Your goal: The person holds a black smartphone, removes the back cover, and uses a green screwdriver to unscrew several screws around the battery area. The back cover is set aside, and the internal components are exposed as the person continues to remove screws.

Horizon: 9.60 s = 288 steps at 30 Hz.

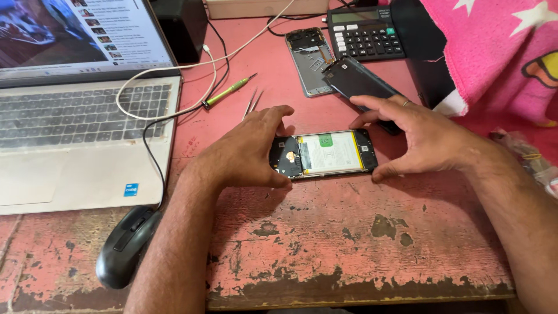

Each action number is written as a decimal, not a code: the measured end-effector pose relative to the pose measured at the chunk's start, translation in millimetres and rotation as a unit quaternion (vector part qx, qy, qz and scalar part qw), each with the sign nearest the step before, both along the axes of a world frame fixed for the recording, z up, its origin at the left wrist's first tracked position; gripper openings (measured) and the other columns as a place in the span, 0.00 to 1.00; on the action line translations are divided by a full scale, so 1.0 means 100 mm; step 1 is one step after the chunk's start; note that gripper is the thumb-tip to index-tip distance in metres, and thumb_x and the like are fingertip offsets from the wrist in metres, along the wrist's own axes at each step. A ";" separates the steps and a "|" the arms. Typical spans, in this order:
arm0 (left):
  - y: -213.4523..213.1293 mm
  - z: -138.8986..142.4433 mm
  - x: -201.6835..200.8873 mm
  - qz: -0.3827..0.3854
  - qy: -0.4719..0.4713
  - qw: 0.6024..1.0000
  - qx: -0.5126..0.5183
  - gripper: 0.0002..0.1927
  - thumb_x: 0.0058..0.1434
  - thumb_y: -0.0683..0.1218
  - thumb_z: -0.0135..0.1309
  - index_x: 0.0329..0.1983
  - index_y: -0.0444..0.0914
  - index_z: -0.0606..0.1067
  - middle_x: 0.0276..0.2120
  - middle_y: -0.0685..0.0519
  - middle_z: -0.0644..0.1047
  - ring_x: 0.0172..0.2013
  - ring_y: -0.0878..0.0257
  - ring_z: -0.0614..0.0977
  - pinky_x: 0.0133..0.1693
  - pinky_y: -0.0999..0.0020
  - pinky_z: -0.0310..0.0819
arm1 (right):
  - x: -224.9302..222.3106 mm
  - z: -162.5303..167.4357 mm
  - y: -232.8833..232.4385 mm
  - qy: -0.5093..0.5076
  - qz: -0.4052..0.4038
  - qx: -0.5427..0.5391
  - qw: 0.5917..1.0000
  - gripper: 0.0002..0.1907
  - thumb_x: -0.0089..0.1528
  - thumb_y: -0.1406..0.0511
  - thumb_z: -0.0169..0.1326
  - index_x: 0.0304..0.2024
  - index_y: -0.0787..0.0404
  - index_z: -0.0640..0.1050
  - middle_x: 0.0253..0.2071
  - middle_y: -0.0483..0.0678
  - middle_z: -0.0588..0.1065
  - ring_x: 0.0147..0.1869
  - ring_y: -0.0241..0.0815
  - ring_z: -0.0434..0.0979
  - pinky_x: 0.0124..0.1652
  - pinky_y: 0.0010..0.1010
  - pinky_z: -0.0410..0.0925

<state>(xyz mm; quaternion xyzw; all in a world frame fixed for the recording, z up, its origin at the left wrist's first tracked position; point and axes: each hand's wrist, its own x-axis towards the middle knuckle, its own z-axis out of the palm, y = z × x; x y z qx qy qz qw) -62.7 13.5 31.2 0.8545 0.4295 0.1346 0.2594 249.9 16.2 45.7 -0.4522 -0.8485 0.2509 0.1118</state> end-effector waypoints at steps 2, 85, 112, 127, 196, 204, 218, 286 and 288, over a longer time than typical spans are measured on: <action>0.00 0.01 0.00 0.001 0.004 1.000 -0.013 0.65 0.31 0.51 0.77 0.70 0.35 0.53 0.57 0.44 0.77 0.64 0.50 0.68 0.65 0.58 0.61 | 0.02 0.01 0.00 -0.013 -0.002 0.008 1.000 0.70 0.34 0.58 0.79 0.75 0.46 0.57 0.59 0.40 0.75 0.68 0.44 0.66 0.65 0.40 0.59; -0.07 -0.25 0.48 0.005 -0.062 0.992 0.108 0.51 0.41 0.62 0.76 0.62 0.36 0.66 0.54 0.44 0.74 0.59 0.47 0.72 0.59 0.51 0.67 | -0.06 -0.27 -0.21 0.273 0.096 0.216 0.933 0.37 0.63 0.75 0.65 0.64 0.62 0.55 0.39 0.54 0.78 0.44 0.42 0.85 0.42 0.28 0.82; -0.09 -0.29 0.47 -0.005 -0.073 0.990 0.119 0.40 0.49 0.61 0.69 0.60 0.37 0.71 0.57 0.42 0.72 0.59 0.46 0.71 0.58 0.51 0.69 | -0.17 -0.07 -0.33 0.347 0.207 0.092 0.910 0.08 0.65 0.73 0.60 0.47 0.64 0.80 0.43 0.55 0.79 0.49 0.33 0.84 0.45 0.17 0.81; -0.02 -0.25 0.38 -0.017 -0.111 0.989 0.094 0.45 0.47 0.50 0.67 0.66 0.32 0.61 0.55 0.38 0.76 0.59 0.42 0.73 0.61 0.52 0.67 | 0.05 -0.23 -0.12 0.273 -0.042 0.220 0.936 0.24 0.73 0.73 0.60 0.64 0.65 0.62 0.45 0.52 0.78 0.46 0.36 0.83 0.43 0.22 0.76; -0.01 -0.23 0.25 -0.043 -0.098 0.993 0.045 0.49 0.44 0.47 0.67 0.69 0.34 0.59 0.59 0.39 0.73 0.62 0.45 0.70 0.63 0.54 0.66 | 0.03 -0.09 -0.16 0.343 0.057 0.072 0.935 0.15 0.63 0.71 0.57 0.53 0.60 0.75 0.42 0.46 0.77 0.45 0.33 0.81 0.44 0.19 0.79; 0.00 -0.26 0.26 -0.044 -0.099 0.992 0.061 0.48 0.44 0.48 0.65 0.69 0.34 0.60 0.59 0.39 0.73 0.62 0.44 0.71 0.63 0.54 0.66 | 0.11 -0.14 -0.14 0.393 0.036 -0.024 0.918 0.16 0.65 0.68 0.54 0.56 0.54 0.76 0.42 0.44 0.81 0.43 0.32 0.83 0.44 0.18 0.79; -0.02 -0.21 0.27 -0.029 -0.083 0.996 0.035 0.49 0.43 0.48 0.67 0.69 0.36 0.60 0.59 0.39 0.72 0.63 0.45 0.70 0.64 0.55 0.66 | 0.12 -0.17 -0.14 0.449 0.060 -0.026 0.891 0.14 0.68 0.70 0.54 0.57 0.60 0.77 0.46 0.48 0.79 0.42 0.32 0.78 0.40 0.19 0.77; -0.04 -0.27 0.31 -0.035 -0.078 0.991 0.104 0.47 0.48 0.54 0.69 0.68 0.35 0.63 0.60 0.39 0.72 0.63 0.43 0.69 0.63 0.51 0.64 | -0.03 -0.30 -0.21 0.364 0.013 0.124 0.923 0.22 0.75 0.74 0.51 0.71 0.65 0.65 0.49 0.50 0.73 0.51 0.40 0.83 0.49 0.25 0.79; -0.02 -0.27 0.32 -0.039 -0.080 0.990 0.112 0.47 0.48 0.54 0.69 0.68 0.34 0.63 0.60 0.39 0.72 0.63 0.43 0.69 0.63 0.51 0.64 | -0.04 -0.27 -0.21 0.366 0.015 0.123 0.922 0.22 0.75 0.74 0.52 0.71 0.65 0.66 0.49 0.50 0.73 0.51 0.39 0.83 0.49 0.24 0.79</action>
